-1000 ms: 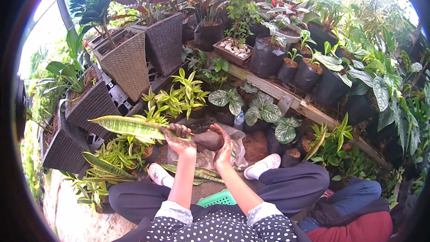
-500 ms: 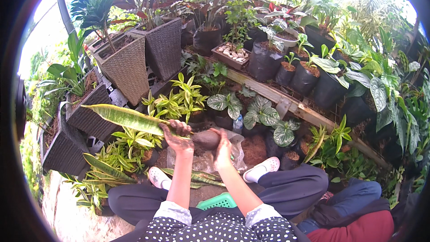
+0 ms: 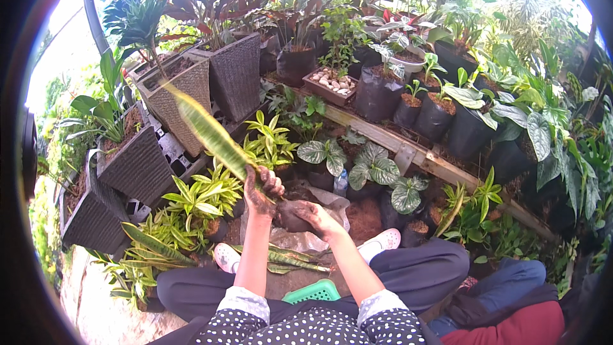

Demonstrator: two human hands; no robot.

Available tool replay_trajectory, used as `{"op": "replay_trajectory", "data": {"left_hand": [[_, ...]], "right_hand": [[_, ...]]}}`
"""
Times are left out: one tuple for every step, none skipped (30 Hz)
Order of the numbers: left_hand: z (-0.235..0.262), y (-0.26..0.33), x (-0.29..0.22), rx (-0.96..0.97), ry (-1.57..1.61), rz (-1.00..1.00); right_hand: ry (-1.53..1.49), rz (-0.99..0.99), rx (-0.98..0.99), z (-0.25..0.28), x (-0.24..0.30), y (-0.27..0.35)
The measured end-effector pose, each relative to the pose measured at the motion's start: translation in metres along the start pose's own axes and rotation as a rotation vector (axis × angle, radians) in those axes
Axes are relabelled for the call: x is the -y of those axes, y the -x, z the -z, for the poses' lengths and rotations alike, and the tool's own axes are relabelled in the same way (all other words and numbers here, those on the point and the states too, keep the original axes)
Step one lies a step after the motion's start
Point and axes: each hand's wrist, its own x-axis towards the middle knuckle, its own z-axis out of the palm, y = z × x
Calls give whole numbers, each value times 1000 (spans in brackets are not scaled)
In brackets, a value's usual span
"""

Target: The person sits on the ground and packs soil around a snake plant cutting held in a small pot. They repeatedly add soil and press it down by hand to secure the plant.

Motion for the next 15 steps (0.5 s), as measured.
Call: {"op": "replay_trajectory", "data": {"left_hand": [[0, -2, -2, 28, -6, 56], [1, -3, -4, 57, -12, 112], [1, -3, -4, 62, -28, 141], [3, -4, -5, 71, -42, 170], [4, -5, -6, 64, -65, 182], [3, -7, -5, 56, -85, 202], [3, -8, -5, 85, -92, 224], [3, -9, -5, 112, -99, 245], [3, -11, -3, 145, -105, 271], [1, -12, 3, 165, -84, 309], [-1, -13, 8, 166, -96, 339], [-2, -14, 9, 162, -109, 364], [-3, -14, 9, 117, -137, 375], [-2, -14, 8, 120, -126, 386], [0, -15, 8, 125, -113, 395]], "right_hand": [[123, -1, 14, 0, -4, 3], [245, -1, 28, 0, -8, 5], [282, 28, 14, -5, -7, 9], [224, 4, -16, -9, -4, 10], [166, -19, -47, -12, 0, 10], [107, -43, -86, -15, 5, 12], [48, -67, -124, -16, 9, 12], [-24, -138, -208, -18, 12, 8], [-95, -206, -296, -21, 17, 2], [-169, -272, -380, -24, 18, -3], [-145, -288, -359, -18, 5, -10], [-101, -173, -426, -26, -2, -13], [-80, -192, -453, -29, -3, -12], [-59, -212, -479, -31, -4, -11], [-88, -264, -397, -28, -2, -10]]}}
